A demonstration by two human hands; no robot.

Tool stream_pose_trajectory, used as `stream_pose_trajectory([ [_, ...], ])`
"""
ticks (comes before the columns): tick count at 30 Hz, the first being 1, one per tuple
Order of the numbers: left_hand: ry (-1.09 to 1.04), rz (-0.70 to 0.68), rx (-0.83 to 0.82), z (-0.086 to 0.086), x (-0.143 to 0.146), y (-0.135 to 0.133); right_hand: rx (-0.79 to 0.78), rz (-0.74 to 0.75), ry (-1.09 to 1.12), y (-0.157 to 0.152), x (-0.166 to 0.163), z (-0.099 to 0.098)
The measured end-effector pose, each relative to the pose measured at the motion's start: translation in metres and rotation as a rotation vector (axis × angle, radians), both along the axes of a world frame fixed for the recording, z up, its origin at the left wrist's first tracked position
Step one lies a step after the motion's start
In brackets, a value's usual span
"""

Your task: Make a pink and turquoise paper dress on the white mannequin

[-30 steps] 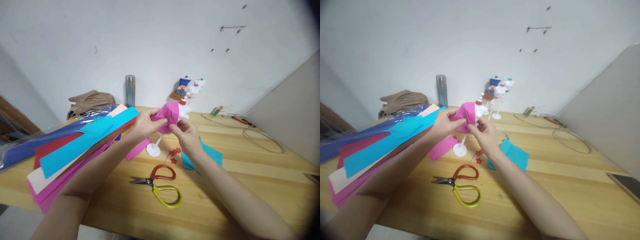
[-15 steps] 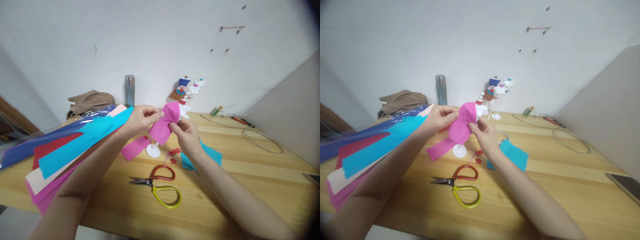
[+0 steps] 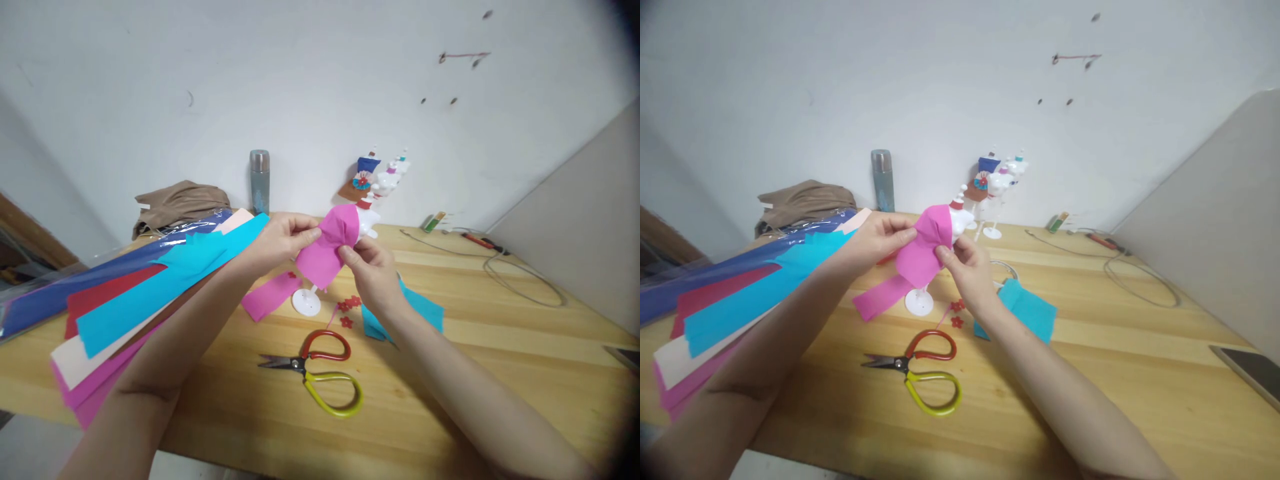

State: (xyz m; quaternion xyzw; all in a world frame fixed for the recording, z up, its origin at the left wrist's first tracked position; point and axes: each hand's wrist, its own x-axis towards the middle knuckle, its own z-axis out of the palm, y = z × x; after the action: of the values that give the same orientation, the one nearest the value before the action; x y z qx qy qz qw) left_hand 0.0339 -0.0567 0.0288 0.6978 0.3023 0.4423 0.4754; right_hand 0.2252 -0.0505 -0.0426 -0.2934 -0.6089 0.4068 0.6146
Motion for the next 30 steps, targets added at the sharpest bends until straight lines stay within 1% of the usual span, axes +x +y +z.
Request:
stream_pose_trajectory([
  [4, -0.097, -0.042, -0.076, -0.009, 0.003, 0.007, -0.025, -0.008, 0.006, -0.001, 0.000, 0.000],
  [7, -0.161, -0.070, -0.142, -0.017, 0.007, 0.010, -0.032, 0.014, 0.028, 0.000, 0.000, 0.000],
  [9, -0.189, -0.064, -0.149, -0.021, 0.010, 0.011, -0.031, 0.022, 0.039, 0.000, 0.000, 0.000],
  [18, -0.251, -0.026, -0.037, -0.025, 0.019, 0.010, -0.027, 0.000, 0.011, -0.001, -0.001, 0.001],
  [23, -0.247, 0.076, 0.105, -0.025, 0.025, 0.012, -0.010, 0.008, 0.029, -0.002, -0.003, 0.002],
  [27, -0.313, 0.086, 0.114, -0.022, 0.029, 0.011, -0.015, 0.009, 0.035, -0.003, -0.004, 0.001],
  [30, -0.341, 0.119, 0.106, -0.019, 0.031, 0.008, -0.024, 0.008, 0.032, -0.004, -0.006, 0.001],
])
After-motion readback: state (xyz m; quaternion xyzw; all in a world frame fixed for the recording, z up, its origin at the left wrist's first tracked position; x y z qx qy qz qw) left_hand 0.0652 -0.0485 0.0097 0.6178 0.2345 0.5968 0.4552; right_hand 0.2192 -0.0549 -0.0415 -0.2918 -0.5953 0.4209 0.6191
